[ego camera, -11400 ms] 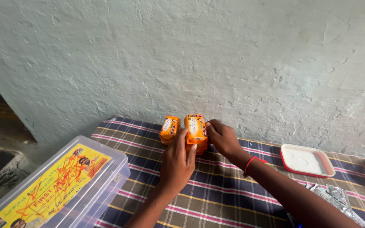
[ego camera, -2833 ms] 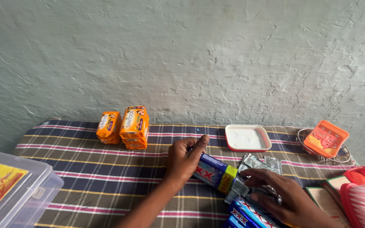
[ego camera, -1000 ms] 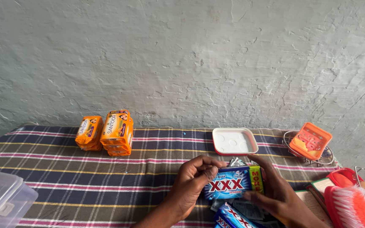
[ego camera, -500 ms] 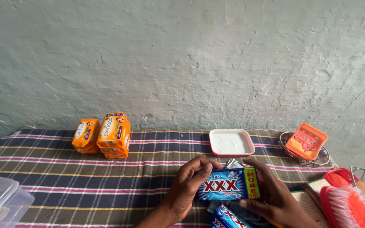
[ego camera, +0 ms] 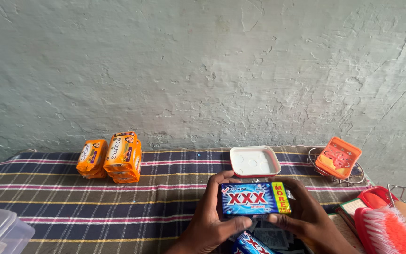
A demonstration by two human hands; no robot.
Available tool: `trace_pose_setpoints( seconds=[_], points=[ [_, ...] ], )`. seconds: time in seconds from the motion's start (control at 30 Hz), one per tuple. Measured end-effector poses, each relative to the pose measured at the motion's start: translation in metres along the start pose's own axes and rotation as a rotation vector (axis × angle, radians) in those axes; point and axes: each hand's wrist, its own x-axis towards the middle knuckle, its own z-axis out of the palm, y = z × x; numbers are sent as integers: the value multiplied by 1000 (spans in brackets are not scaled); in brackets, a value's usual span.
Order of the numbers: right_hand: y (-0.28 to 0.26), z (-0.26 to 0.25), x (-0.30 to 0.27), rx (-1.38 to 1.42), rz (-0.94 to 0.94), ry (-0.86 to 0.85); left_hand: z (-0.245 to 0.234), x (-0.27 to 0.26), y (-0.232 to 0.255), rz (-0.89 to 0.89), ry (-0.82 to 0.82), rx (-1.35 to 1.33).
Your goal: The person picks up orange Santoor soap bars and blue XXX soap bars from a pile on a plaid cloth. They rotate each bar to view the packaging and place them in neat stacks on the left side of the cloth. The person handles the bars one by one, creating separate stacks for each brand.
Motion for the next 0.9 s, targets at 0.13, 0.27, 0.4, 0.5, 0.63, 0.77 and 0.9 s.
trace_pose_setpoints(
  seconds=[0.13, 0.27, 0.4, 0.5, 0.63, 0.77, 0.9],
  points=[
    [-5, 2, -4, -91, -89, -17, -2, -1, -6, -54, 26, -43],
    [-8, 5, -4, -108, -72, 89, -1, 2, -8, -1, 36, 75],
    [-4, 6, -5, -54, -85, 133, -5, 0, -9, 111, 22, 328],
    [-7, 0, -5, -90, -33, 152, -7, -2, -7, 175, -25, 405],
    [-11, -8, -2, -161, 8, 212, -4, -3, -5, 134, -63, 279],
    [-15, -7, -2, -107, 21, 259, 0, -2, -8, 155, -51, 263],
    [-20, -7, -2, -94, -31, 185, 0, -2, -16, 218, -68, 263]
  ],
)
